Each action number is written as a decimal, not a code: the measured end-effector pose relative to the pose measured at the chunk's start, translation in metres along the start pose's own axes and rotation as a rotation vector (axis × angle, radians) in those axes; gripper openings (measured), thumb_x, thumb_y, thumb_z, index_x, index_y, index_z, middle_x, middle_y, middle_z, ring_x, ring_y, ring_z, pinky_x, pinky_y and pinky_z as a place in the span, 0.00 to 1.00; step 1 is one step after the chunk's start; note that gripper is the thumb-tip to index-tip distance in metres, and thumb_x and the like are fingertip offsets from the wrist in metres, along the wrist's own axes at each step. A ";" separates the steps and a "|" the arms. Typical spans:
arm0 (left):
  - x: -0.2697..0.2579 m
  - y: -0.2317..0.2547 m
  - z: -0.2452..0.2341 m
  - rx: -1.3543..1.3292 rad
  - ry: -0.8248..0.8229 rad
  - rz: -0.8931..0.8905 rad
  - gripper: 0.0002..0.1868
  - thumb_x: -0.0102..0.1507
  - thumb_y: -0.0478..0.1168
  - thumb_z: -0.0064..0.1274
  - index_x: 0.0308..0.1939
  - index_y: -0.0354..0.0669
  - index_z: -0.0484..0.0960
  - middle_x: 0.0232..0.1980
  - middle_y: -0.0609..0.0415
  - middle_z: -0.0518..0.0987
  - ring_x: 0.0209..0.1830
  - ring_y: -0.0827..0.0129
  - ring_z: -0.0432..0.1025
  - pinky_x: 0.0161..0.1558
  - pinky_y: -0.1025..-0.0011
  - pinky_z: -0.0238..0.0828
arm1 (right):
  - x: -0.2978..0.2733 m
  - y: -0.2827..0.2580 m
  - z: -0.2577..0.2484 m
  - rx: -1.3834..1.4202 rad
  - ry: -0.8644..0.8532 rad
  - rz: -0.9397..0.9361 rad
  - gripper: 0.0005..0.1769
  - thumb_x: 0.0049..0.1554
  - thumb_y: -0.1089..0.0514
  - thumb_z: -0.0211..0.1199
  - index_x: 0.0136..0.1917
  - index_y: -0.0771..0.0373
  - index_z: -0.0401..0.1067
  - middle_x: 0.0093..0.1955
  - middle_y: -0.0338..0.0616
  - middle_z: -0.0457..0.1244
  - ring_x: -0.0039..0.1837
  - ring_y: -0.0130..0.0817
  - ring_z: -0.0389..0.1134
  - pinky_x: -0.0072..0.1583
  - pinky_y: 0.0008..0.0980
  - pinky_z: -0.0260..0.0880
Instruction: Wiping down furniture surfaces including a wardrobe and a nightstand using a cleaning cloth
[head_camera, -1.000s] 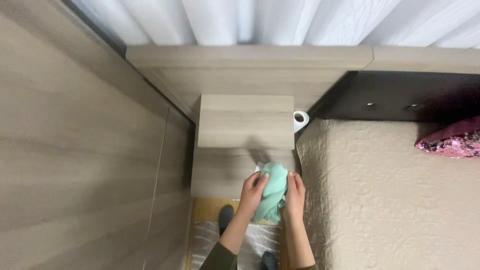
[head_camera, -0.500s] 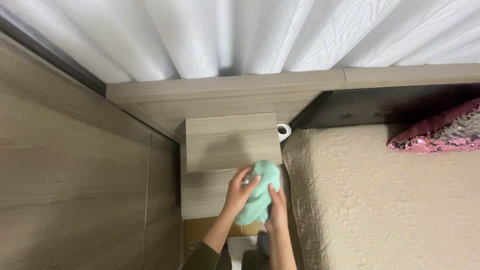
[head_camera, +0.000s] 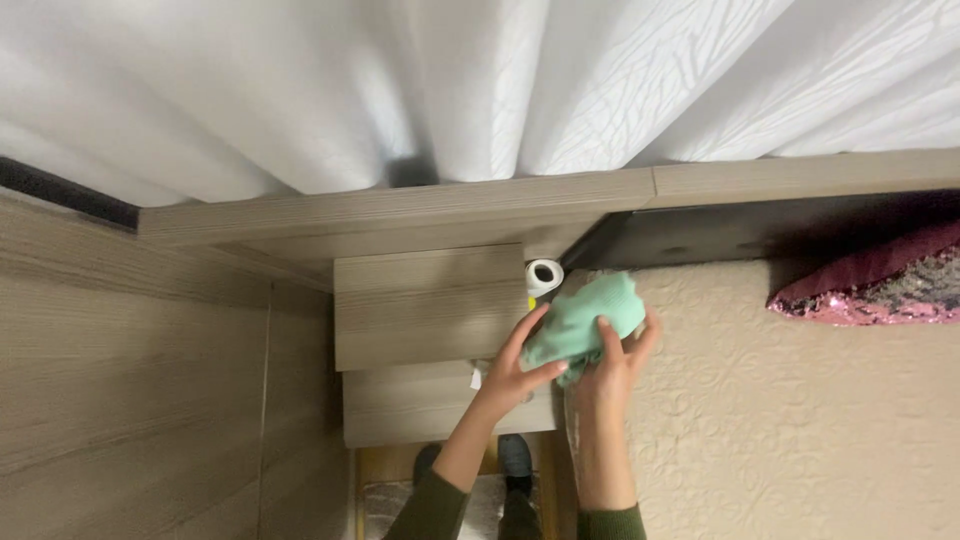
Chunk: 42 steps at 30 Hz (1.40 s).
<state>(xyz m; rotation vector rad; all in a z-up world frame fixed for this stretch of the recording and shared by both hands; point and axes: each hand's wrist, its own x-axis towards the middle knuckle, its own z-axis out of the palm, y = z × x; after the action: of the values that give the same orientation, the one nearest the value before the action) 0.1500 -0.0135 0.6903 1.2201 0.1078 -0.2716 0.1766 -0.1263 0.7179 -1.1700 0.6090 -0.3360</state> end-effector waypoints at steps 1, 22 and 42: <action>0.013 -0.009 0.009 -0.002 0.006 -0.001 0.48 0.56 0.44 0.70 0.77 0.51 0.63 0.80 0.35 0.52 0.81 0.41 0.40 0.77 0.47 0.31 | 0.013 -0.006 0.001 -0.003 -0.004 0.003 0.30 0.59 0.65 0.63 0.70 0.49 0.58 0.68 0.51 0.58 0.65 0.42 0.61 0.62 0.45 0.66; 0.157 -0.059 0.030 0.127 0.128 0.406 0.23 0.67 0.26 0.50 0.66 0.43 0.79 0.63 0.44 0.78 0.69 0.58 0.67 0.70 0.54 0.60 | 0.149 0.028 0.033 -0.482 0.081 -0.836 0.33 0.55 0.74 0.69 0.72 0.61 0.70 0.63 0.56 0.57 0.66 0.46 0.62 0.63 0.44 0.69; 0.095 -0.044 -0.104 0.102 0.191 0.353 0.22 0.66 0.27 0.53 0.65 0.42 0.79 0.61 0.46 0.79 0.63 0.67 0.69 0.60 0.63 0.70 | 0.038 0.077 0.119 -0.501 0.048 -0.958 0.33 0.51 0.78 0.68 0.68 0.61 0.75 0.57 0.49 0.63 0.58 0.46 0.68 0.58 0.45 0.70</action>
<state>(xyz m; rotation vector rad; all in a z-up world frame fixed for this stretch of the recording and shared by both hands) 0.2360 0.0557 0.5931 1.3403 0.0428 0.1496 0.2739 -0.0285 0.6666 -1.9051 0.1216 -1.0651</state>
